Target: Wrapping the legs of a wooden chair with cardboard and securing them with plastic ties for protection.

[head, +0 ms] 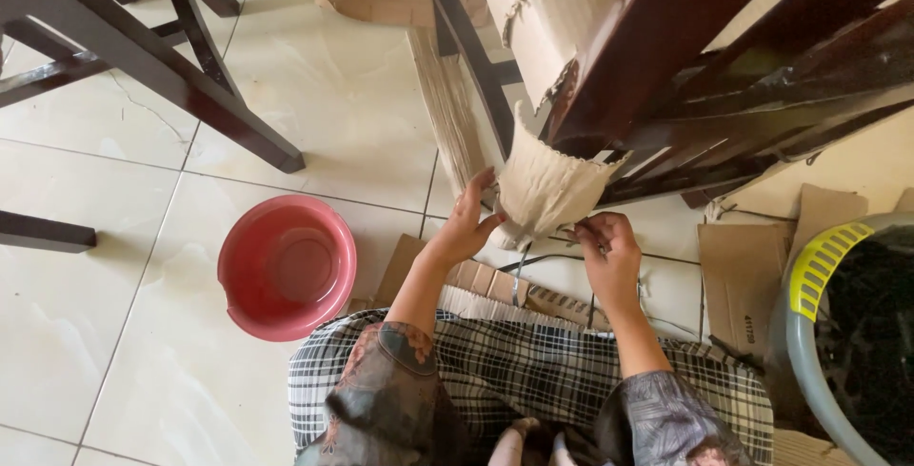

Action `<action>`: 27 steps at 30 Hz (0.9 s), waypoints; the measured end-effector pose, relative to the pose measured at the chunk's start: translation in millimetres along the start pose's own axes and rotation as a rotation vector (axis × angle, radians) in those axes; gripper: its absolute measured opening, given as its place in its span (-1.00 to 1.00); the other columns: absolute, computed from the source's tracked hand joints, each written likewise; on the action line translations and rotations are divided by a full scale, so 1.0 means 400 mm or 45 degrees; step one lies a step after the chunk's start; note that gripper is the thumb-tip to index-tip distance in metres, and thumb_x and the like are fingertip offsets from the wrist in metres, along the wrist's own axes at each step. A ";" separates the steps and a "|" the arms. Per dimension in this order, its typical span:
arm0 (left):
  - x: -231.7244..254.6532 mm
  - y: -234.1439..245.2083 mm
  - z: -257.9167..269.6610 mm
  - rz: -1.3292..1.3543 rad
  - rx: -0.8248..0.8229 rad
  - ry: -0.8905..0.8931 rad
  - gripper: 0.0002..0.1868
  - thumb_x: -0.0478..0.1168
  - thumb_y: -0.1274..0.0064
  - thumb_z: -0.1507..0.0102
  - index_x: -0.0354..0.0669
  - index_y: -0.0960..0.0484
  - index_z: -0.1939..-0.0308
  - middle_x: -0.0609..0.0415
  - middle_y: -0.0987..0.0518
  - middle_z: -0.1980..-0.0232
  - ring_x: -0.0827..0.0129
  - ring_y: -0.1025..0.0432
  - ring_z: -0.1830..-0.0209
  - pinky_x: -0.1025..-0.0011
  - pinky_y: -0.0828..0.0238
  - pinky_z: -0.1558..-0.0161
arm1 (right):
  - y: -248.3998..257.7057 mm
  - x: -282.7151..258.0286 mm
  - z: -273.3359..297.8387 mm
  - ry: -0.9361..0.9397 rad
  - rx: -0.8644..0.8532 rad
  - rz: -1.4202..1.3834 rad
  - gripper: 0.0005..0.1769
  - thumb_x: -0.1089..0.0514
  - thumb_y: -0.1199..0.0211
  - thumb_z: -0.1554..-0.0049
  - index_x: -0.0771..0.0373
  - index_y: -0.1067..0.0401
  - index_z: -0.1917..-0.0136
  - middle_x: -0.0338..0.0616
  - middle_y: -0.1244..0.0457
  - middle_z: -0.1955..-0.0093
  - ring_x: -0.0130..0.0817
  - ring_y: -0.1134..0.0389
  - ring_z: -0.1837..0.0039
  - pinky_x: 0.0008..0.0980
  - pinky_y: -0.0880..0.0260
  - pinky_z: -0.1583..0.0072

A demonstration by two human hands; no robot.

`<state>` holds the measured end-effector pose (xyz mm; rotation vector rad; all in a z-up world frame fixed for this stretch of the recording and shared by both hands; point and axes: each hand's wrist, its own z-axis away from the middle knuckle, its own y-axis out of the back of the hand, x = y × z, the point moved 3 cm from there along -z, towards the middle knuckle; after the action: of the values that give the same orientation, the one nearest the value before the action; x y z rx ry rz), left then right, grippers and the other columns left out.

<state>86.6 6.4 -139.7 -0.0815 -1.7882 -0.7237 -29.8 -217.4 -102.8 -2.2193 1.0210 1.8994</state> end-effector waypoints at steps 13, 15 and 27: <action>0.009 -0.012 -0.005 0.066 0.031 0.138 -0.29 -0.32 -0.03 -0.32 -0.11 -0.02 -0.47 0.07 -0.29 0.22 0.09 -0.42 0.21 0.11 -0.39 0.00 | -0.009 -0.125 -0.002 -0.086 -0.137 -0.102 -0.89 0.38 -0.21 -0.21 0.35 -0.38 -0.03 0.12 -0.41 0.21 -0.08 -0.50 0.26 -0.17 -0.52 0.18; 0.042 0.011 -0.012 0.161 0.130 0.185 -0.19 -0.40 -0.04 -0.17 -0.03 -0.03 -0.45 0.15 -0.24 0.24 0.21 -0.37 0.22 0.21 -0.39 0.02 | 0.001 -0.115 -0.018 -0.083 -0.124 -0.126 -0.89 0.38 -0.22 -0.21 0.31 -0.37 -0.02 0.01 -0.41 0.27 -0.22 -0.48 0.31 -0.27 -0.50 0.18; 0.391 0.108 0.024 0.478 0.390 0.055 -0.08 -0.13 -0.25 -0.21 -0.21 0.04 -0.45 0.11 -0.21 0.26 0.40 -0.15 0.27 0.50 -0.22 0.16 | 0.088 -0.321 -0.027 -0.080 -0.031 -0.512 -0.85 0.47 -0.21 -0.18 0.43 -0.40 -0.04 0.11 -0.34 0.14 -0.21 -0.48 0.14 -0.21 -0.59 0.00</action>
<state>41.1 -0.3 16.3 -0.1881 -1.7563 -0.1798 -41.9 -192.7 27.9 -2.1558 0.4937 1.7910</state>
